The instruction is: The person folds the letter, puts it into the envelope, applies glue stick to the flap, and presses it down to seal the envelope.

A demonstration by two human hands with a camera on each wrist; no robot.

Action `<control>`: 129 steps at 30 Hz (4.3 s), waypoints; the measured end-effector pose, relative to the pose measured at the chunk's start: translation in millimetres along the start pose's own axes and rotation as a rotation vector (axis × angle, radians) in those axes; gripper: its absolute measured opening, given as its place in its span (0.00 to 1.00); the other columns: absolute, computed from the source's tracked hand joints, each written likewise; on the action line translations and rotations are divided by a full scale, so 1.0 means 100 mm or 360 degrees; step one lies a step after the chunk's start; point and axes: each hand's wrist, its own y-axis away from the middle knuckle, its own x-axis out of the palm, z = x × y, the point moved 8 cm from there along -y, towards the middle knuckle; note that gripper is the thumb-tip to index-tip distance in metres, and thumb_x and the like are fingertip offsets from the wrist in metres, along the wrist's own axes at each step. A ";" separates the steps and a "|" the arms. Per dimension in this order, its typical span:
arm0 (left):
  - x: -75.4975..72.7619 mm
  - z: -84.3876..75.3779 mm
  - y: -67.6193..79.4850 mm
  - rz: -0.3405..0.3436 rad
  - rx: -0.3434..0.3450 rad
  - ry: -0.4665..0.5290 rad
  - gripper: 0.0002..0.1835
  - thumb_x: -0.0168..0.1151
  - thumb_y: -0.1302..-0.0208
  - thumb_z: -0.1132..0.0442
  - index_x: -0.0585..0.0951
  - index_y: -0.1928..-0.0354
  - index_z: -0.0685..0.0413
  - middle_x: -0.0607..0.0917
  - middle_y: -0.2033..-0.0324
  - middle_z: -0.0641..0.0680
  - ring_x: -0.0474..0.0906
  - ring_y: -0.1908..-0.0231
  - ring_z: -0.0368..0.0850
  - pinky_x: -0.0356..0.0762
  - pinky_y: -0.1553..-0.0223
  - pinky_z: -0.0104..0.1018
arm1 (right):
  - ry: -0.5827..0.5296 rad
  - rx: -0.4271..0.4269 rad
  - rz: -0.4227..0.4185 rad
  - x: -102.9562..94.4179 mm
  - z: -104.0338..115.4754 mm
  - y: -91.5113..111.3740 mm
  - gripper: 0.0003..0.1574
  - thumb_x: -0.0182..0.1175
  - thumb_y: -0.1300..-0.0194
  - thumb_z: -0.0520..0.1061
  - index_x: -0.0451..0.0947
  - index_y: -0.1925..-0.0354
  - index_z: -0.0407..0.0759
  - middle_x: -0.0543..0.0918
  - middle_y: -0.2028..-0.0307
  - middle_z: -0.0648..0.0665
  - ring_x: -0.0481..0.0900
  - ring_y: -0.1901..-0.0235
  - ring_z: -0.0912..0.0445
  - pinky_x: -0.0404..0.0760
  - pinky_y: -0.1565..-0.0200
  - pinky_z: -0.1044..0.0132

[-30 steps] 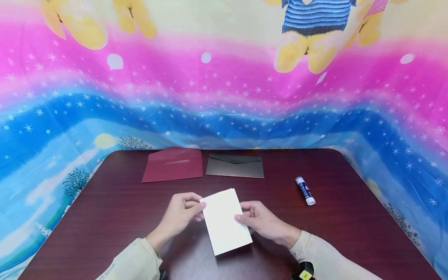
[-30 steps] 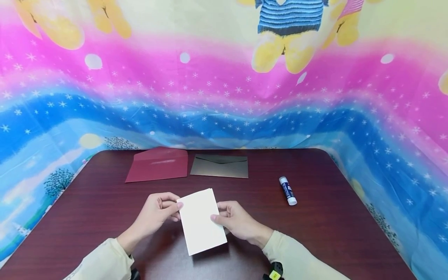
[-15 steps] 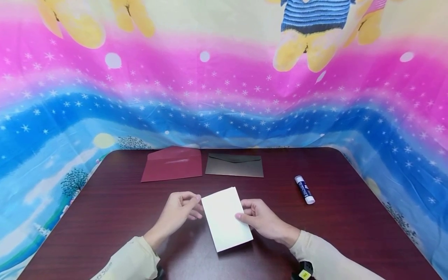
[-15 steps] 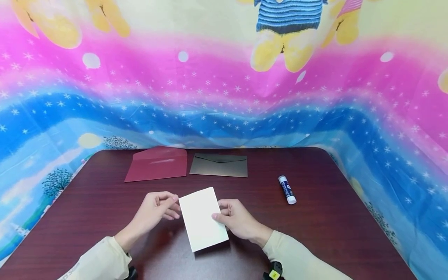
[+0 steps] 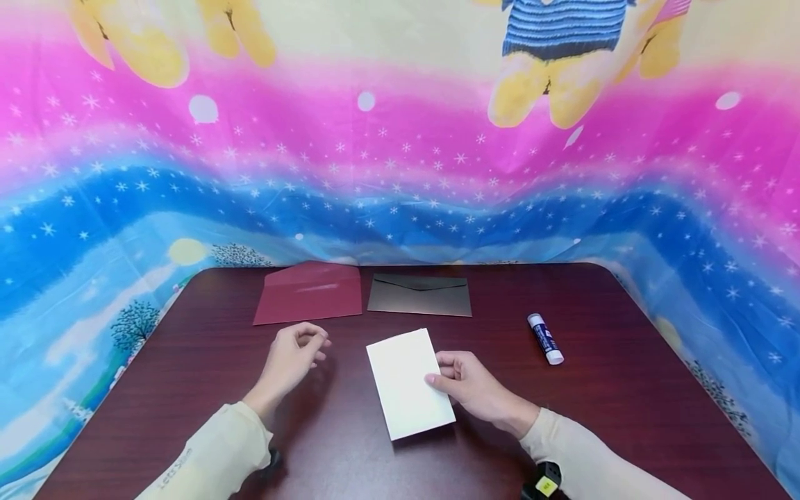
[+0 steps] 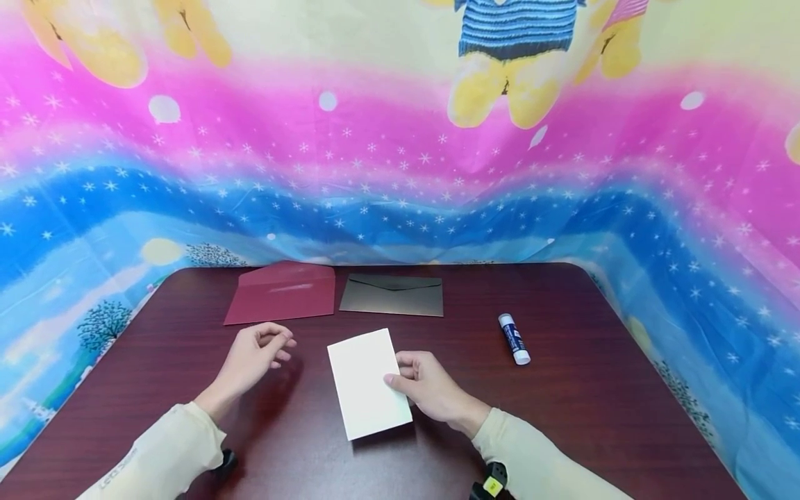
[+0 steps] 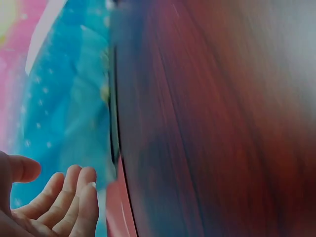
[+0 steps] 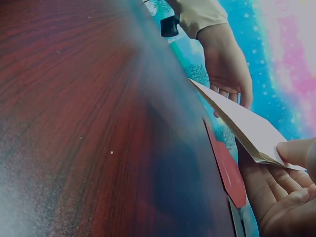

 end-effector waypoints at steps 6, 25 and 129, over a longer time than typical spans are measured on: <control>-0.30 0.16 -0.19 -0.0158 -0.0030 -0.0428 0.12 0.59 0.29 0.52 0.84 0.53 0.49 0.91 0.57 0.53 0.88 0.58 0.45 0.76 0.55 0.47 | 0.0012 0.0000 -0.0024 -0.04 -0.01 -0.01 0.23 0.55 0.24 0.41 0.72 0.39 0.27 0.87 0.51 0.31 0.89 0.57 0.53 0.88 0.56 0.57; -0.69 0.49 -0.74 -0.0124 -0.0236 -0.0964 0.36 0.56 0.30 0.44 0.65 0.35 0.68 0.70 0.43 0.74 0.66 0.43 0.72 0.72 0.48 0.66 | -0.0013 -0.0029 -0.0035 -0.03 -0.02 -0.03 0.24 0.54 0.24 0.41 0.70 0.37 0.26 0.86 0.50 0.29 0.89 0.57 0.55 0.88 0.54 0.59; -0.46 -0.17 0.07 -0.0203 0.0064 0.0257 0.20 0.53 0.24 0.63 0.66 0.35 0.63 0.88 0.62 0.65 0.85 0.73 0.34 0.84 0.70 0.31 | -0.0035 -0.0051 -0.0200 -0.28 0.11 0.22 0.27 0.48 0.20 0.43 0.61 0.34 0.24 0.86 0.51 0.28 0.89 0.58 0.58 0.88 0.55 0.61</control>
